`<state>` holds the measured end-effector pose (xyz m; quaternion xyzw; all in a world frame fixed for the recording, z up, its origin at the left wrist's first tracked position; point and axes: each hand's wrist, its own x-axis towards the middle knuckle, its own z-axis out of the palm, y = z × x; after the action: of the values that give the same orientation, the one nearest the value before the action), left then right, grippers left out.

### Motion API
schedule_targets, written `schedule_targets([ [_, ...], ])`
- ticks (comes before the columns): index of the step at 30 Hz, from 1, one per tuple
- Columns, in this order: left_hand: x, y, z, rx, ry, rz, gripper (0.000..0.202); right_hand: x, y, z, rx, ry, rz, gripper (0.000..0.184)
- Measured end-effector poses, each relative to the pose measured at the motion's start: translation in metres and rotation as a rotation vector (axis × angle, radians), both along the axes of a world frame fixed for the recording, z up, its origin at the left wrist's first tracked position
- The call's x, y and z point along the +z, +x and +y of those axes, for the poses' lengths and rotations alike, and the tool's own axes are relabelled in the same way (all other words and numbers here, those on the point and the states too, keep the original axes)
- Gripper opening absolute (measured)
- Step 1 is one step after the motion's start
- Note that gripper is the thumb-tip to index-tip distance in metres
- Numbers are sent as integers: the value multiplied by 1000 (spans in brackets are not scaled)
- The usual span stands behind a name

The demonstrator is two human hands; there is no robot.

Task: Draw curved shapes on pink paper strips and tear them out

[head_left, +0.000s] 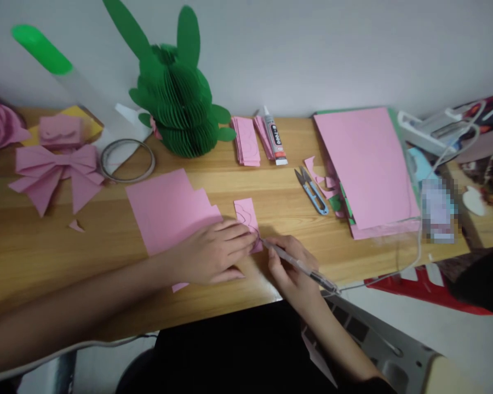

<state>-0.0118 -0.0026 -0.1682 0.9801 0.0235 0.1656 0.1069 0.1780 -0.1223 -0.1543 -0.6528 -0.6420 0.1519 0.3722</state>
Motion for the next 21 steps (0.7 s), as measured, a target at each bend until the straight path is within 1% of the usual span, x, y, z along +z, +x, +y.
schedule_targets([
  [5,2,0,0,11,-16,-11,42,-3,0,5,-21,-71,69,10],
  [9,0,0,0,7,-11,-6,42,-6,0,9,-35,-110,113,9],
  [13,-1,-1,1,6,-15,20,42,-7,0,9,-66,-102,109,8],
  [18,-1,0,2,0,-13,0,41,-4,-1,8,-37,-69,91,6],
  [21,-1,1,2,-4,-26,-10,41,-4,-2,7,-44,-68,90,6],
])
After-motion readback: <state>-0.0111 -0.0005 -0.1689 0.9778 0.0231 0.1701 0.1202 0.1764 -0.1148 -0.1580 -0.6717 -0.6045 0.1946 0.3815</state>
